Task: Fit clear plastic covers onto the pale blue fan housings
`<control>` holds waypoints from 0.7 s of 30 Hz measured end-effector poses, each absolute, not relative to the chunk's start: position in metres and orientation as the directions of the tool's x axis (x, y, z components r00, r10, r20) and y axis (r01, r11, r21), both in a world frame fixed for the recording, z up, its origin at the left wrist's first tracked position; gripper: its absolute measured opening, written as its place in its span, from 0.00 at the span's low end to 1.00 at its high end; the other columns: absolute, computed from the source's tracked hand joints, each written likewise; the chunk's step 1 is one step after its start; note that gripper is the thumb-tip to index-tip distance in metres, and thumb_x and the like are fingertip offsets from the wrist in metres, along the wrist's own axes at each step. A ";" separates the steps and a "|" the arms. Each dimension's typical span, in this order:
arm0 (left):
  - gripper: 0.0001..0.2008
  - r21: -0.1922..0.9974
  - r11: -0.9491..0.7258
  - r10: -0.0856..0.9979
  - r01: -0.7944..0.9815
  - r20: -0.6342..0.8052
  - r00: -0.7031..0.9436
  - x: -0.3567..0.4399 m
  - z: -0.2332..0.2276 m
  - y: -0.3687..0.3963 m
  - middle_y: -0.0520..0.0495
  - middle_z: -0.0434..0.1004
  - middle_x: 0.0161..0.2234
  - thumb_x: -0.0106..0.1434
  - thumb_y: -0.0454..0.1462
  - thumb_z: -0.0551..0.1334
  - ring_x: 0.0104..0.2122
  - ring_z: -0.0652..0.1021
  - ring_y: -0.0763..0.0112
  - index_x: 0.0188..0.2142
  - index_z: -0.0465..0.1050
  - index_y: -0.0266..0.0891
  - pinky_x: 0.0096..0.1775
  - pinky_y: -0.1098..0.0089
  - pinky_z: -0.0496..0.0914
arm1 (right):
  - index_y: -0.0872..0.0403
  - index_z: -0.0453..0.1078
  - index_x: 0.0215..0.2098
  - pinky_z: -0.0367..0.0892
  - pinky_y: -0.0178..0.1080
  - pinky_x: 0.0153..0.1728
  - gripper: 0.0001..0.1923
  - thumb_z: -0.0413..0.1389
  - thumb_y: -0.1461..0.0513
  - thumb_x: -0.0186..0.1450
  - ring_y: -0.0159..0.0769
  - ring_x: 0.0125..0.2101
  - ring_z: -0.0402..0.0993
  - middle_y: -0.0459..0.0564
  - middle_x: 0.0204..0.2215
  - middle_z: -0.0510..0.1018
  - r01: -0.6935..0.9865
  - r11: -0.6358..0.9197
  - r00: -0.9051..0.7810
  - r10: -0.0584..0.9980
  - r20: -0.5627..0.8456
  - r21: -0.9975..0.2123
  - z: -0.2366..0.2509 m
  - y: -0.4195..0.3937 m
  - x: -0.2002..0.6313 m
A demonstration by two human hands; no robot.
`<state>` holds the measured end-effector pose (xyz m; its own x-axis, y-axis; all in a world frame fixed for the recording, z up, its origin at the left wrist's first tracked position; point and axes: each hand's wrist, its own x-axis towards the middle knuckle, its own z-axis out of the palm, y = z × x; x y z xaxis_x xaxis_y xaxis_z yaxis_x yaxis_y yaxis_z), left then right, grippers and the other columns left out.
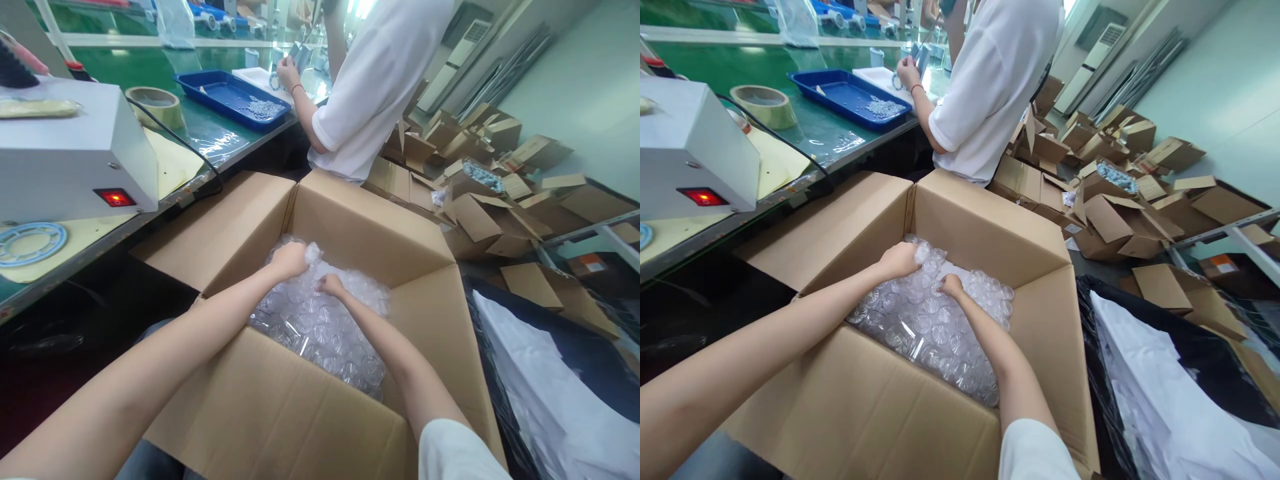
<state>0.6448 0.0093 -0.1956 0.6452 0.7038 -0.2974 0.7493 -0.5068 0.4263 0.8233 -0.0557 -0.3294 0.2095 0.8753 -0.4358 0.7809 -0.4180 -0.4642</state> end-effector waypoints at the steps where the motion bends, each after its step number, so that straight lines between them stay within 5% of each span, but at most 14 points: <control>1: 0.15 0.420 -0.511 0.702 0.750 -0.300 0.646 0.645 -0.196 0.009 0.42 0.74 0.48 0.67 0.41 0.59 0.46 0.76 0.62 0.50 0.70 0.35 0.47 0.56 0.72 | 0.57 0.70 0.47 0.73 0.45 0.41 0.14 0.56 0.57 0.68 0.39 0.41 0.75 0.51 0.44 0.75 0.804 -0.414 0.212 0.870 -0.445 -0.427 -0.332 -0.056 0.823; 10: 0.15 0.365 -0.559 0.638 0.745 -0.385 0.667 0.647 -0.199 0.007 0.42 0.73 0.49 0.66 0.40 0.60 0.47 0.76 0.61 0.50 0.70 0.35 0.47 0.55 0.72 | 0.55 0.70 0.47 0.71 0.47 0.45 0.12 0.56 0.58 0.68 0.40 0.45 0.73 0.52 0.47 0.74 0.885 -0.342 0.218 0.904 -0.368 -0.316 -0.311 -0.057 0.827; 21: 0.14 0.527 -0.578 0.568 0.623 -0.288 0.771 0.650 -0.198 0.010 0.43 0.75 0.47 0.66 0.41 0.61 0.46 0.76 0.62 0.47 0.72 0.35 0.48 0.55 0.72 | 0.58 0.73 0.38 0.72 0.45 0.43 0.10 0.58 0.58 0.66 0.38 0.40 0.75 0.49 0.39 0.77 0.636 -0.169 0.144 0.985 -0.100 -0.753 -0.251 -0.046 0.800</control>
<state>0.6498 0.0103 -0.1983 0.7709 0.5684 -0.2876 0.6230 -0.5784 0.5267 0.8001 -0.0459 -0.2514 0.1438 0.9846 -0.0999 0.6361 -0.1693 -0.7528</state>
